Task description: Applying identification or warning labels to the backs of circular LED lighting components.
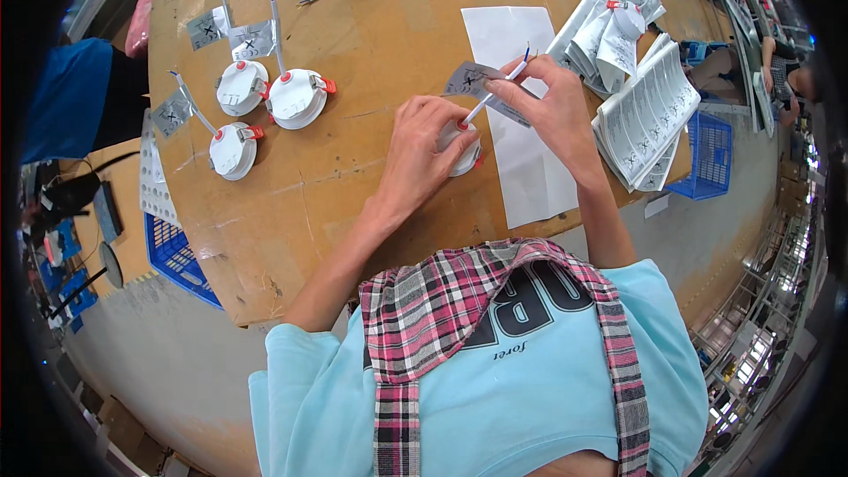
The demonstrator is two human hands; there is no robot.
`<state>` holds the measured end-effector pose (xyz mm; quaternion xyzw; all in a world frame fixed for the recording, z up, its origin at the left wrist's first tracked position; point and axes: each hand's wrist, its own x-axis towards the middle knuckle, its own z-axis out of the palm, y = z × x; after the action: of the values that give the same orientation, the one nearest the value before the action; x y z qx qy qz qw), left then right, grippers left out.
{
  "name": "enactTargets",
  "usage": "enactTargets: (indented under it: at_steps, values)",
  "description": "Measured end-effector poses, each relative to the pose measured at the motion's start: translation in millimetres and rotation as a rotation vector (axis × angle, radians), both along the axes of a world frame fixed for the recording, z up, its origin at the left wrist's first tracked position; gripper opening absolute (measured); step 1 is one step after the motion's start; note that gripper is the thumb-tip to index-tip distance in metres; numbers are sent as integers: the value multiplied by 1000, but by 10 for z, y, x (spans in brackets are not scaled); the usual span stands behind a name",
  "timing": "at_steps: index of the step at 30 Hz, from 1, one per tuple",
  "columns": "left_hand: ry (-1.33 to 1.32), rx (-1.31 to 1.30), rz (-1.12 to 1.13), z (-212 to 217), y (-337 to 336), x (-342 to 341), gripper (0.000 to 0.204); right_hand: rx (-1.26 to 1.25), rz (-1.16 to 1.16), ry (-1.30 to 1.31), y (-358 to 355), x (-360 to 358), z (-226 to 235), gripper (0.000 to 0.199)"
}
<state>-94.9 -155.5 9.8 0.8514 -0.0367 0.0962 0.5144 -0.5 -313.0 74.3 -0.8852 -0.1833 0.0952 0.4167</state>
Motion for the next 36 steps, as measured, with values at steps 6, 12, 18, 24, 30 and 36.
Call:
enactTargets:
  at_steps: [6, 12, 18, 24, 30, 36]
  values:
    - [-22, 39, 69, -31, -137, -83, 17, -52, -24, -115, 17, -26, -73, 30]
    - [86, -13, 82, 185, -85, 13, 24, -45, -56, -64, 6, -15, -52, 25]
    - [361, -456, 117, 294, -28, 163, 32, 101, 43, -26, 39, -20, -4, 18]
    - [345, -700, 123, 78, -11, 177, 21, 114, 73, -11, 48, 11, 6, 16]
    - [399, -788, -24, 17, 256, 225, 27, 92, 150, -34, -60, 83, 68, 14]
    - [579, -1014, -366, 109, 264, 717, 34, 27, 329, -191, -43, 67, 160, 13]
